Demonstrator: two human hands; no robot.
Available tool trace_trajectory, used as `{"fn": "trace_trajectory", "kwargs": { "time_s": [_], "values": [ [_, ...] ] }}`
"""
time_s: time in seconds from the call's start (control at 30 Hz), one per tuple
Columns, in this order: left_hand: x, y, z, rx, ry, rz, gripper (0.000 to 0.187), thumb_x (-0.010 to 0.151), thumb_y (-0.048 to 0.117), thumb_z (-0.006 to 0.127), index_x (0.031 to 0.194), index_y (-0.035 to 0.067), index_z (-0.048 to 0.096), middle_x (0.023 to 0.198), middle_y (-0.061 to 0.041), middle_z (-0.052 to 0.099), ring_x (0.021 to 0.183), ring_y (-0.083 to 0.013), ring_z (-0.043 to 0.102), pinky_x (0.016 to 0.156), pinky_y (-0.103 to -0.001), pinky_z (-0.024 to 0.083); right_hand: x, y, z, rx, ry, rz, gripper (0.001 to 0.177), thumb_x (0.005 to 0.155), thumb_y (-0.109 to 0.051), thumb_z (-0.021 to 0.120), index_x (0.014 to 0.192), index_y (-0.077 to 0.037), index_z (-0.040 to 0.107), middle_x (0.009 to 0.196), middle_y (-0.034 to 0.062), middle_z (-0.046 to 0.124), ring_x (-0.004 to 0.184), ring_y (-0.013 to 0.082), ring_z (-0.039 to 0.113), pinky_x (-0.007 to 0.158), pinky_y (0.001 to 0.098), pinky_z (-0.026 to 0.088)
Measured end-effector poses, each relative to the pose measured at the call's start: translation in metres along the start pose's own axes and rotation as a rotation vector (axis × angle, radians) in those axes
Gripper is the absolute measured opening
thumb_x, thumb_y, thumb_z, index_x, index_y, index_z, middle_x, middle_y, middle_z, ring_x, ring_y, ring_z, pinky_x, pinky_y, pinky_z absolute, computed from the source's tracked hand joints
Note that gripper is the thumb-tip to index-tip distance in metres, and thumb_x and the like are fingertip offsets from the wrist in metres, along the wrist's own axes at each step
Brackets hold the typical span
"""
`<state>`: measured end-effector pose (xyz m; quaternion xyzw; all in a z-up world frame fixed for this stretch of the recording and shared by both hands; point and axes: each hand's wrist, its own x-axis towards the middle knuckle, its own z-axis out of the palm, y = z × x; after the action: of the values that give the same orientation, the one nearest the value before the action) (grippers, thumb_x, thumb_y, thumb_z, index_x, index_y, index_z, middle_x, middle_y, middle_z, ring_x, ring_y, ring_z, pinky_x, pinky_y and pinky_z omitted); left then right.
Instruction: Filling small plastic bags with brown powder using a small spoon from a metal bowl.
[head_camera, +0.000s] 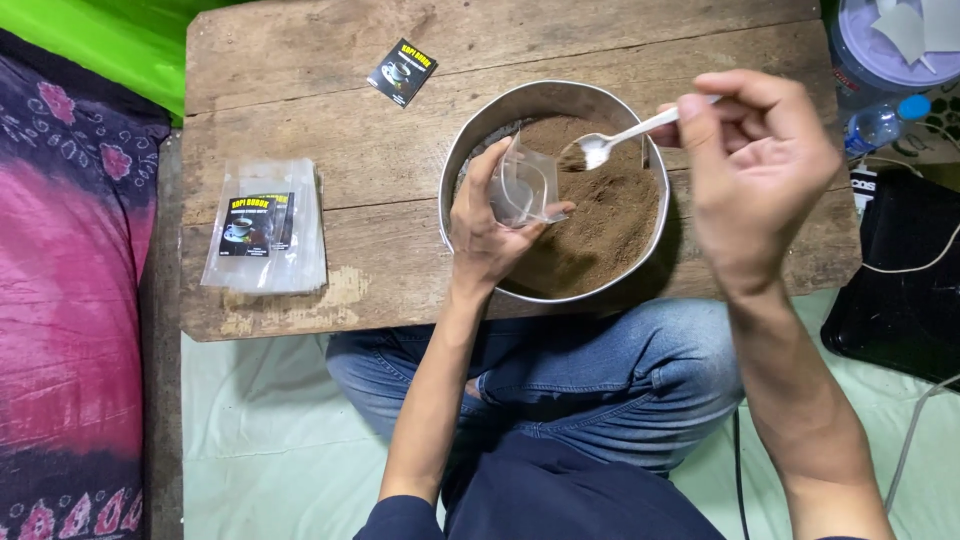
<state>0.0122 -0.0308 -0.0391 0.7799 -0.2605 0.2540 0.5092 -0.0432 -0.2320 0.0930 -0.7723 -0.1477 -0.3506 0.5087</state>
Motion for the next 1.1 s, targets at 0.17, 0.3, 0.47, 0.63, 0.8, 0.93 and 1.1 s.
{"fn": "trace_trajectory", "kwargs": {
  "time_s": [0.17,0.3,0.47,0.63,0.8,0.93,1.1],
  "values": [
    [-0.002,0.0,0.001,-0.043,0.002,-0.026,0.097,0.074,0.047,0.091,0.149,0.02,0.036,0.124,-0.01,0.065,0.108,-0.027,0.07,0.099,-0.045,0.061,-0.016,-0.007,0.043,-0.179,-0.064,-0.151,0.017,0.097,0.015,0.076,0.11,0.007,0.07,0.092,0.0191,0.072,0.069,0.0259,0.065,0.057,0.0328,0.054],
    [-0.001,-0.003,0.004,-0.11,0.026,-0.054,0.099,0.07,0.048,0.094,0.147,0.015,0.042,0.117,-0.012,0.066,0.105,-0.0318,0.07,0.098,-0.051,0.055,-0.022,0.021,0.045,-0.08,0.004,-0.232,0.016,0.089,0.013,0.083,0.102,0.006,0.077,0.094,0.0219,0.075,0.08,0.034,0.075,0.069,0.0408,0.061],
    [0.001,-0.02,0.01,-0.339,0.07,-0.127,0.109,0.066,0.036,0.101,0.152,0.015,0.037,0.119,-0.01,0.065,0.105,-0.0244,0.068,0.101,-0.044,0.054,-0.022,0.03,0.004,-0.115,0.11,-0.14,0.013,0.104,0.016,0.076,0.114,0.015,0.069,0.096,0.0295,0.073,0.082,0.0362,0.073,0.075,0.0422,0.059],
    [0.027,-0.016,-0.01,-0.654,0.12,-0.149,0.104,0.069,0.047,0.096,0.15,0.016,0.04,0.125,-0.009,0.063,0.111,-0.0211,0.066,0.105,-0.04,0.054,-0.042,0.07,-0.016,-0.16,0.029,-0.016,0.013,0.111,0.016,0.068,0.122,0.017,0.062,0.097,0.0296,0.071,0.087,0.033,0.07,0.077,0.0418,0.055],
    [0.045,0.002,-0.031,-0.577,0.222,-0.082,0.052,0.071,0.012,0.097,0.11,0.004,0.063,0.099,-0.016,0.07,0.087,-0.0253,0.074,0.08,-0.035,0.064,-0.057,0.089,-0.013,-0.45,-0.114,-0.068,0.012,0.103,0.009,0.078,0.112,0.002,0.075,0.095,0.0162,0.077,0.079,0.033,0.074,0.068,0.038,0.057],
    [0.045,0.012,-0.028,-0.563,0.167,-0.1,0.063,0.068,0.02,0.098,0.119,0.005,0.064,0.102,-0.016,0.071,0.091,-0.0239,0.074,0.085,-0.037,0.064,-0.072,0.106,-0.011,-0.463,-0.235,0.067,0.012,0.1,0.001,0.077,0.11,-0.003,0.072,0.092,0.0161,0.076,0.08,0.0373,0.073,0.064,0.0416,0.058],
    [0.035,0.011,-0.023,-0.474,0.079,-0.078,0.091,0.068,0.037,0.098,0.142,0.01,0.052,0.12,-0.013,0.067,0.107,-0.021,0.069,0.097,-0.041,0.059,-0.084,0.128,-0.022,-0.467,-0.101,0.176,0.012,0.103,0.002,0.079,0.11,-0.007,0.074,0.089,0.0116,0.076,0.067,0.0229,0.065,0.059,0.0315,0.051]
  ]
}}
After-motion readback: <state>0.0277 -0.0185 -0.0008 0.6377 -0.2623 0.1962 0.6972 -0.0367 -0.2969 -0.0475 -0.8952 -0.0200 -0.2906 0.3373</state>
